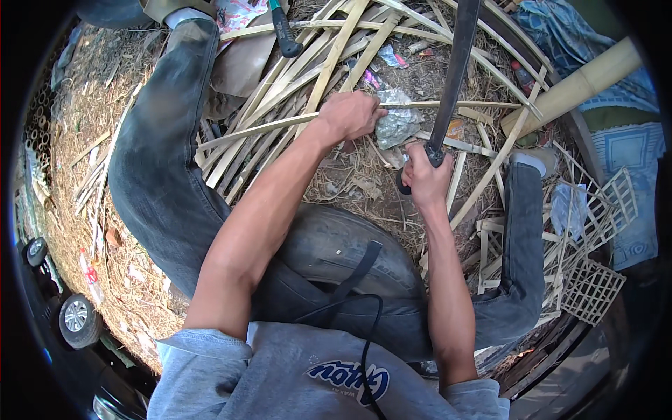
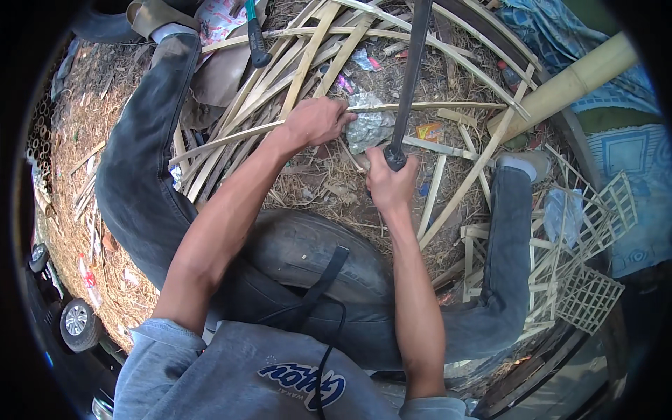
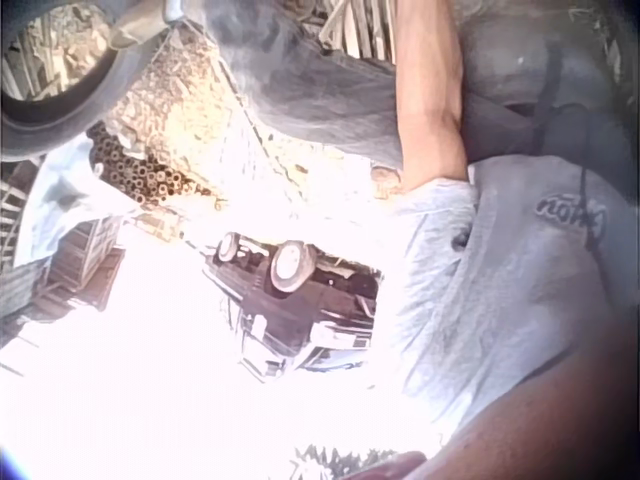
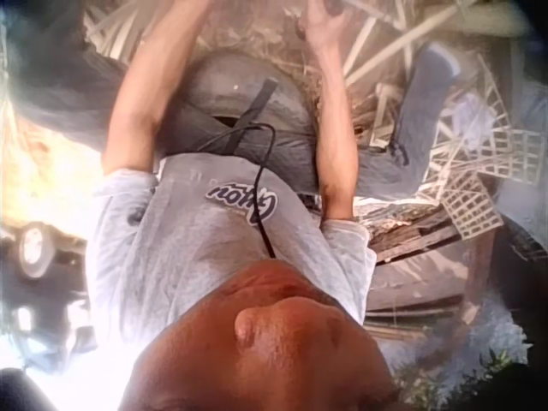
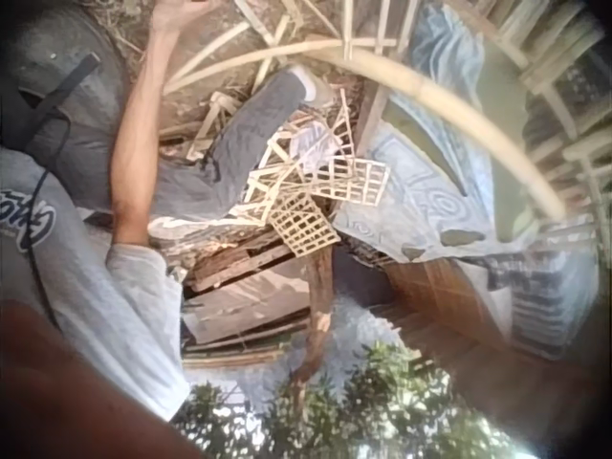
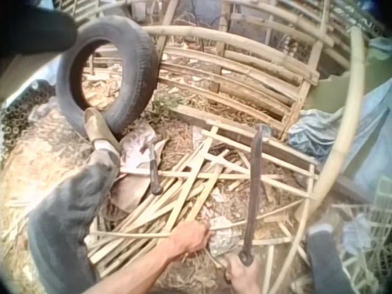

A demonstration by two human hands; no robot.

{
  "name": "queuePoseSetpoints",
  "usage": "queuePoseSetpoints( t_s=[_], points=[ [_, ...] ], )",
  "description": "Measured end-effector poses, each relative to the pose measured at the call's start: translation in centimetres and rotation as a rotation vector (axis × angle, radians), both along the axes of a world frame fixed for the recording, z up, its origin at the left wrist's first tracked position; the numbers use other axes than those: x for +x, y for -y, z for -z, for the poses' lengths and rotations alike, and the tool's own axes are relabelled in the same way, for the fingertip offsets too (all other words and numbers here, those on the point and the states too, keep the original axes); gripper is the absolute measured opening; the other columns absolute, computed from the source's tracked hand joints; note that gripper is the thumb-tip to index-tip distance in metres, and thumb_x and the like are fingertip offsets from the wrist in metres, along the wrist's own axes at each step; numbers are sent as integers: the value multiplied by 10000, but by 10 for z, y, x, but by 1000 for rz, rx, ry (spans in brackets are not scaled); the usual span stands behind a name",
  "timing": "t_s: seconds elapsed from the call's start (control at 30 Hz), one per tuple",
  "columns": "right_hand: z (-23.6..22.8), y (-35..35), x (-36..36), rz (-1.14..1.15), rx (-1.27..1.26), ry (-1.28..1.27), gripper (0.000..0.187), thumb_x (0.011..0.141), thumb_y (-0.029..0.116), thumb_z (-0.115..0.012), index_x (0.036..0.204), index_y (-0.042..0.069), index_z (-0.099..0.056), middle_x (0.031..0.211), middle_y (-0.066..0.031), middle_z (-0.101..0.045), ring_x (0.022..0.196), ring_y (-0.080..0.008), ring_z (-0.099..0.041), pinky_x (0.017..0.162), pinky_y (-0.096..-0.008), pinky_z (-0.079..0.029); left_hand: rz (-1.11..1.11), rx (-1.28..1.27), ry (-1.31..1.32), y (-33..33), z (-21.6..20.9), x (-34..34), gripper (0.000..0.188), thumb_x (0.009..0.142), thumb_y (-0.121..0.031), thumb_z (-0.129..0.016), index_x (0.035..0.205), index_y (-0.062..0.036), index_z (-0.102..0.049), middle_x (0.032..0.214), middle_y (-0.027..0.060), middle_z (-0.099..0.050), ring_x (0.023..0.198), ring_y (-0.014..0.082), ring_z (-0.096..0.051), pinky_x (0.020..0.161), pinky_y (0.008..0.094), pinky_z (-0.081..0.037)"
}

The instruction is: The person trims thin bamboo strips using a large knife and then secures them onto a wooden frame by driving nails with a hammer.

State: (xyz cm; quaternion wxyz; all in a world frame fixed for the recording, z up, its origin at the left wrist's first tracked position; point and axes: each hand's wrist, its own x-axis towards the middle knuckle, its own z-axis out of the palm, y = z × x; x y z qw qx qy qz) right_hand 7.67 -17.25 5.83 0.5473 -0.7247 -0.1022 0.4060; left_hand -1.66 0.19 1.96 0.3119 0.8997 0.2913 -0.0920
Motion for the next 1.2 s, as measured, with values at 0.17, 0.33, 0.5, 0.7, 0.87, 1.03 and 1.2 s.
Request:
queuePoseSetpoints(
  t_s=[0.17, 0.33, 0.5, 0.7, 0.87, 1.03, 1.2],
  points=[
    [29, 14, -8, -88, -457, -210, 307, 828, 237, -675, 628, 51, -533, 520, -23, -517, 409, -126, -480, 398, -311, -379, 38, 17, -8, -6, 2, 6, 443, 1000, -410, -525, 918, -8, -692, 849, 253, -701, 856, 431, -692, 785, 521, -536],
    [17, 12, 1, -120, -357, -417, 626, 907, 666, -588, 720, 70, -533, 505, 21, -424, 386, -98, -406, 387, -291, -352, -5, 1, 23, -5, 10, -1, 438, 996, -409, -533, 898, -4, -670, 838, 249, -692, 857, 432, -680, 772, 533, -523],
    [23, 14, 6, -156, -285, -497, 794, 875, 860, -373, 734, 90, -505, 499, 40, -364, 383, -86, -372, 384, -274, -343, 30, 11, 13, -6, 8, 3, 437, 995, -412, -535, 912, -6, -674, 849, 241, -699, 860, 424, -685, 775, 524, -529],
    [16, 10, 4, -78, -338, -499, 773, 891, 844, -369, 698, 102, -472, 491, 45, -349, 372, -83, -351, 366, -271, -312, 32, 13, 1, -6, 4, 3, 440, 995, -419, -531, 925, -15, -690, 860, 233, -706, 859, 419, -689, 776, 515, -534],
    [-11, 0, -2, 9, -80, -355, 773, 896, 854, -321, 658, 125, -414, 469, 44, -312, 353, -85, -270, 358, -253, -251, 24, 8, -9, -6, 3, 2, 448, 997, -425, -523, 916, -20, -696, 852, 238, -702, 860, 424, -687, 786, 515, -534],
    [12, 6, -1, -22, -127, -370, 768, 891, 851, -349, 664, 120, -421, 468, 46, -317, 351, -89, -304, 368, -258, -275, 60, 24, -40, -8, -1, 4, 434, 1001, -411, -519, 948, -26, -712, 885, 233, -713, 872, 416, -696, 798, 501, -545],
    [5, 4, -4, -41, -338, -389, 773, 876, 859, -374, 660, 118, -424, 483, 42, -342, 356, -88, -315, 369, -271, -284, 91, 28, 32, -9, 10, 4, 450, 1013, -415, -504, 909, -14, -680, 853, 236, -701, 856, 431, -682, 793, 522, -527]
  ],
)
